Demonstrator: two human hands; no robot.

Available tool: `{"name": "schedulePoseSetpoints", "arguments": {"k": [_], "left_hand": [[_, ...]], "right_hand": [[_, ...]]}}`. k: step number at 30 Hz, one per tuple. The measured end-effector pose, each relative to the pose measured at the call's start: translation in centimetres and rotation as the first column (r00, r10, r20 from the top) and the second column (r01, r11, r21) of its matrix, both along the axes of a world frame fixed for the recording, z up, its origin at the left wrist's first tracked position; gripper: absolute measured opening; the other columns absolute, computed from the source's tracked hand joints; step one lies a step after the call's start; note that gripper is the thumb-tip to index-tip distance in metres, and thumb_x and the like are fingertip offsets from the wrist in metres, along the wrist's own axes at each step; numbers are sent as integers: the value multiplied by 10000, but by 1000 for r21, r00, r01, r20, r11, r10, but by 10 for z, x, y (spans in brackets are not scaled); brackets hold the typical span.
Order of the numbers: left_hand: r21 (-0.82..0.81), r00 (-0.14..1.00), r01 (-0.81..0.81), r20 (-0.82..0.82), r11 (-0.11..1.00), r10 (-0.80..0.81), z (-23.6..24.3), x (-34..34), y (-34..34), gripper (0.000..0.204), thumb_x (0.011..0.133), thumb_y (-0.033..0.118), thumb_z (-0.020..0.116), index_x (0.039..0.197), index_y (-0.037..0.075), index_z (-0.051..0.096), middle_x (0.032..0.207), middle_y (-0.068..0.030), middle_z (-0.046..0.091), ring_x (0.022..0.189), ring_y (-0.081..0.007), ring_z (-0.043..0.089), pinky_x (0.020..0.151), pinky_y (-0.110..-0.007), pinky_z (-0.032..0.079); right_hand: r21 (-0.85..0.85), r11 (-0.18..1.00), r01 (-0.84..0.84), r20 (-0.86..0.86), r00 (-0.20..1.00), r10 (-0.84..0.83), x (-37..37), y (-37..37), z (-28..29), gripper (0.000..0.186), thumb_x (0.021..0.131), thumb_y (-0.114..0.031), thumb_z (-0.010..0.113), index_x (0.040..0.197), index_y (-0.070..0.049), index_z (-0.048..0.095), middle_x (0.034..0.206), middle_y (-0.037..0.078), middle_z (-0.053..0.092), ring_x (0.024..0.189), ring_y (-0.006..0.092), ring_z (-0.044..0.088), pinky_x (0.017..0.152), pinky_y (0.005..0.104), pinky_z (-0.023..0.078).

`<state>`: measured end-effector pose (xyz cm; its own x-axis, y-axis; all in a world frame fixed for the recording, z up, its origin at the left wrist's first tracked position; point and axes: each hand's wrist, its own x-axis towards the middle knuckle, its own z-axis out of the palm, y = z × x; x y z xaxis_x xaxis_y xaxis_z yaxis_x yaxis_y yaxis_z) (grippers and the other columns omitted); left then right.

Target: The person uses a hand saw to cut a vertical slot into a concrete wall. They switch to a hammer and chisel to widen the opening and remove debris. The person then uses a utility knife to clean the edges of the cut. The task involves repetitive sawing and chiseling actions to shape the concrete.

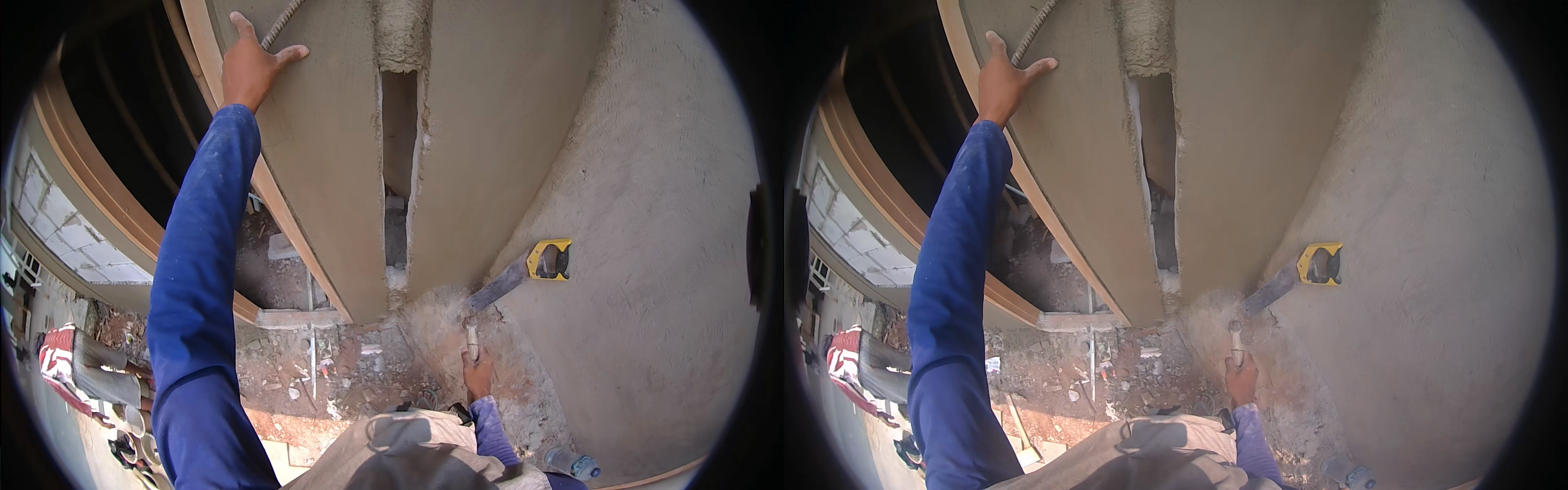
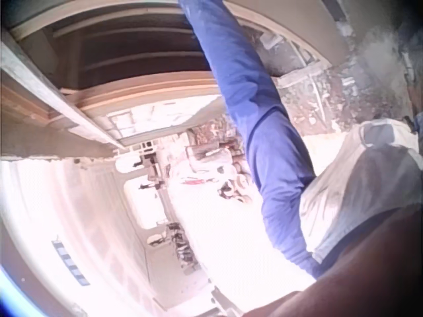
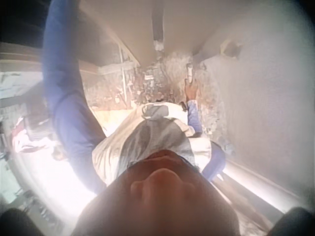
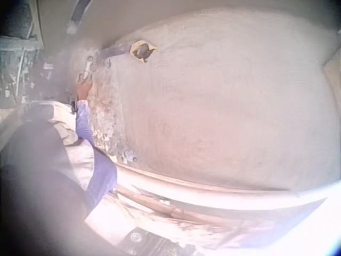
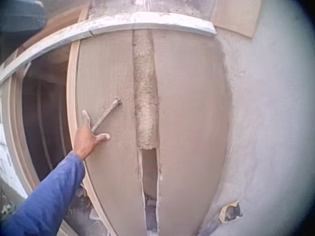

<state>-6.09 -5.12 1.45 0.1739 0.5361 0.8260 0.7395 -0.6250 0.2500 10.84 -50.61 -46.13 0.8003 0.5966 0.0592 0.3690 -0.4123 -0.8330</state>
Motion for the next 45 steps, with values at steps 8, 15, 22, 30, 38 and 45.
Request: {"name": "schedulePoseSetpoints", "arguments": {"k": [8,15,22,30,38,45], "left_hand": [[11,999,-31,16,999,31,6,-1,-7,1282,687,518,872,1515,-132,140,982,-274,703,927,-386,708,838,-425,561],[-77,999,-33,13,996,34,5,3,-11,1298,690,520,868,1533,-103,103,989,-263,706,966,-390,696,870,-439,546],[-134,999,-38,-2,990,38,14,2,-14,1315,687,535,862,1526,-121,91,998,-261,705,953,-396,695,853,-442,548],[-29,999,-33,-11,999,32,11,-3,-6,1304,699,518,860,1516,-141,85,948,-264,705,897,-393,703,813,-435,557],[-5,998,-62,-21,998,62,10,-5,-2,1298,715,522,848,1513,-144,72,941,-255,706,893,-393,702,804,-439,560],[-98,997,-63,-44,993,59,11,0,-13,1287,718,527,847,1509,-149,89,960,-259,704,903,-393,702,812,-451,560]], "right_hand": [[347,918,-192,-57,973,225,-9,103,130,325,991,-298,592,1108,6,601,814,109,610,744,207,569,715,367,477],[673,657,-339,222,940,257,1,234,278,377,1034,-414,532,1043,-37,548,684,-18,504,628,78,494,560,287,427],[575,735,-359,410,904,121,23,300,326,367,1024,-362,538,1082,-1,522,744,168,634,679,367,641,620,467,471],[669,636,-383,450,891,63,16,304,332,358,1019,-375,550,1025,-20,511,740,213,615,691,448,602,625,490,465],[607,697,-383,441,891,106,17,310,320,320,1012,-313,558,1075,-10,475,745,236,635,694,486,613,594,532,446],[570,759,-315,415,907,65,24,311,327,313,1003,-293,575,1065,-2,479,715,220,636,666,461,624,584,513,453]]}}
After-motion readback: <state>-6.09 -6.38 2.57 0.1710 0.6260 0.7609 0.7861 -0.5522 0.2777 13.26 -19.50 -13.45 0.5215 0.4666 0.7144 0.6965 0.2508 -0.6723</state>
